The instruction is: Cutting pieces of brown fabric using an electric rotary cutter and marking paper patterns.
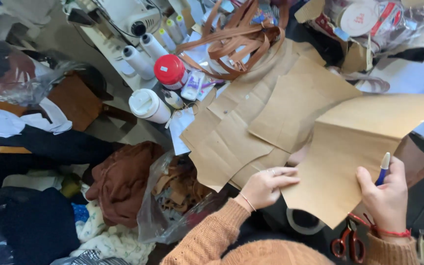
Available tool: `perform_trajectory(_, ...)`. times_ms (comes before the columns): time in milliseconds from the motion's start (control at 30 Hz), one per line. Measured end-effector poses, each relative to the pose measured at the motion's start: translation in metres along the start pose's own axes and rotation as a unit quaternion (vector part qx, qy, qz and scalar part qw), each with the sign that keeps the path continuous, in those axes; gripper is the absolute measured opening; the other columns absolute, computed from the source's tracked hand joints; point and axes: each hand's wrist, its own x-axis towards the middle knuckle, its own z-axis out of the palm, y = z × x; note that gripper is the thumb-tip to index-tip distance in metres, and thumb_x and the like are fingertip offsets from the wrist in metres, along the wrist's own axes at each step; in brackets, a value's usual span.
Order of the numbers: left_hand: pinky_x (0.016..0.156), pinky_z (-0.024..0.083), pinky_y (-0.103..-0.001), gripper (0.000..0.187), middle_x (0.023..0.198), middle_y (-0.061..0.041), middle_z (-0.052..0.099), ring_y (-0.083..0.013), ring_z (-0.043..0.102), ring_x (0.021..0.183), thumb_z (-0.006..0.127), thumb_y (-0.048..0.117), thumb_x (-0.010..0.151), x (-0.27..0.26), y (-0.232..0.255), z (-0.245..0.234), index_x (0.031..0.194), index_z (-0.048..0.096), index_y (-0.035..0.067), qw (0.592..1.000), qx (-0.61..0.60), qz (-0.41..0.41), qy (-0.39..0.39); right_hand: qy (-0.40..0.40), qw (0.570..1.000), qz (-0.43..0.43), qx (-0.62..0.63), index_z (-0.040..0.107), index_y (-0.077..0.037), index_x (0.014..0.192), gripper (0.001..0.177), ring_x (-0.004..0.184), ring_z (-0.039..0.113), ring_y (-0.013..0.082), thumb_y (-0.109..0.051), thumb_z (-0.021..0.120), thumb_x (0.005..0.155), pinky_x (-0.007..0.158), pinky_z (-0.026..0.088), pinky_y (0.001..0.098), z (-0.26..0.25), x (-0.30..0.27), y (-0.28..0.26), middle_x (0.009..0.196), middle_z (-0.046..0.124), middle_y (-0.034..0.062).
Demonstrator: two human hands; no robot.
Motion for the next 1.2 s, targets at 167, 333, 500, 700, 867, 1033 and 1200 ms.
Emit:
perform_trajectory(167, 0.097, 0.062, -0.025, 0.044, 0.142, 0.006, 0.076, -0.0104, 0.076, 0.113, 0.069, -0.005, 0.092, 0.004, -0.006, -0.011, 0.124, 0.082, 0.021, 1.0, 0.016, -0.022, 0.014, 0.01, 0.999, 0.04, 0.005, 0.049, 0.012, 0.142, 0.039, 0.073, 0.065, 0.0306, 0.003, 0.067, 0.108, 0.059, 0.052, 0.0362, -0.001, -0.003, 0.009, 0.105, 0.066, 0.0255)
perform_trajectory(333, 0.106, 0.061, -0.028, 0.041, 0.129, 0.005, 0.081, -0.013, 0.077, 0.119, 0.071, -0.011, 0.08, 0.01, -0.014, -0.013, 0.109, 0.085, 0.016, 0.999, -0.016, -0.03, 0.017, 0.036, 0.991, 0.101, 0.074, 0.057, -0.004, 0.134, 0.038, 0.07, 0.04, 0.0117, -0.04, 0.047, 0.129, 0.06, 0.032, 0.0283, -0.004, 0.014, 0.05, 0.09, 0.046, 0.001)
perform_trajectory(500, 0.075, 0.059, -0.022, 0.017, 0.101, 0.002, 0.085, -0.008, 0.074, 0.081, 0.075, 0.003, 0.097, -0.001, -0.03, 0.006, 0.111, 0.082, 0.007, 0.953, -0.178, -0.205, 0.135, 0.055, 0.982, 0.076, 0.163, 0.046, -0.003, 0.15, 0.028, 0.068, 0.043, 0.0067, -0.026, 0.039, 0.136, 0.057, 0.038, 0.021, -0.023, 0.032, 0.059, 0.106, 0.052, 0.0026)
perform_trajectory(700, 0.083, 0.066, -0.029, 0.026, 0.109, -0.012, 0.081, -0.0189, 0.078, 0.091, 0.068, 0.0, 0.103, -0.016, -0.077, 0.041, 0.127, 0.076, -0.005, 0.818, -0.425, -0.32, 0.217, 0.049, 0.987, -0.051, 0.141, 0.029, 0.001, 0.174, 0.055, 0.086, 0.05, 0.017, 0.007, 0.052, 0.124, 0.074, 0.037, 0.025, -0.016, 0.05, 0.034, 0.129, 0.067, 0.0245)
perform_trajectory(867, 0.082, 0.068, -0.03, 0.025, 0.105, -0.013, 0.08, -0.0163, 0.075, 0.084, 0.066, 0.001, 0.106, -0.014, -0.074, 0.039, 0.128, 0.076, -0.005, 0.812, -0.427, -0.32, 0.239, 0.118, 0.939, -0.293, -0.136, 0.047, 0.017, 0.165, 0.076, 0.127, 0.054, 0.0514, 0.025, 0.074, 0.094, 0.11, 0.048, 0.0543, -0.018, 0.094, -0.021, 0.142, 0.046, 0.0338)
perform_trajectory(1033, 0.081, 0.069, -0.031, 0.02, 0.101, -0.015, 0.082, -0.0193, 0.079, 0.081, 0.068, 0.002, 0.105, -0.016, -0.081, 0.042, 0.12, 0.077, -0.007, 0.813, -0.405, -0.33, 0.257, -0.031, 0.885, -0.422, -0.192, 0.041, 0.005, 0.179, 0.097, 0.108, 0.062, 0.0386, 0.023, 0.068, 0.087, 0.1, 0.054, 0.0423, -0.019, 0.2, -0.016, 0.156, 0.075, 0.0132)
perform_trajectory(1200, 0.078, 0.069, -0.033, 0.021, 0.097, -0.016, 0.078, -0.0223, 0.077, 0.076, 0.069, 0.007, 0.105, -0.009, -0.092, 0.026, 0.119, 0.074, -0.008, 0.791, -0.41, -0.312, 0.331, -0.081, 0.89, -0.359, -0.269, 0.081, -0.006, 0.138, 0.037, 0.085, 0.065, 0.0314, -0.005, 0.084, 0.1, 0.076, 0.055, 0.0424, -0.066, 0.216, -0.044, 0.106, 0.07, 0.0135)
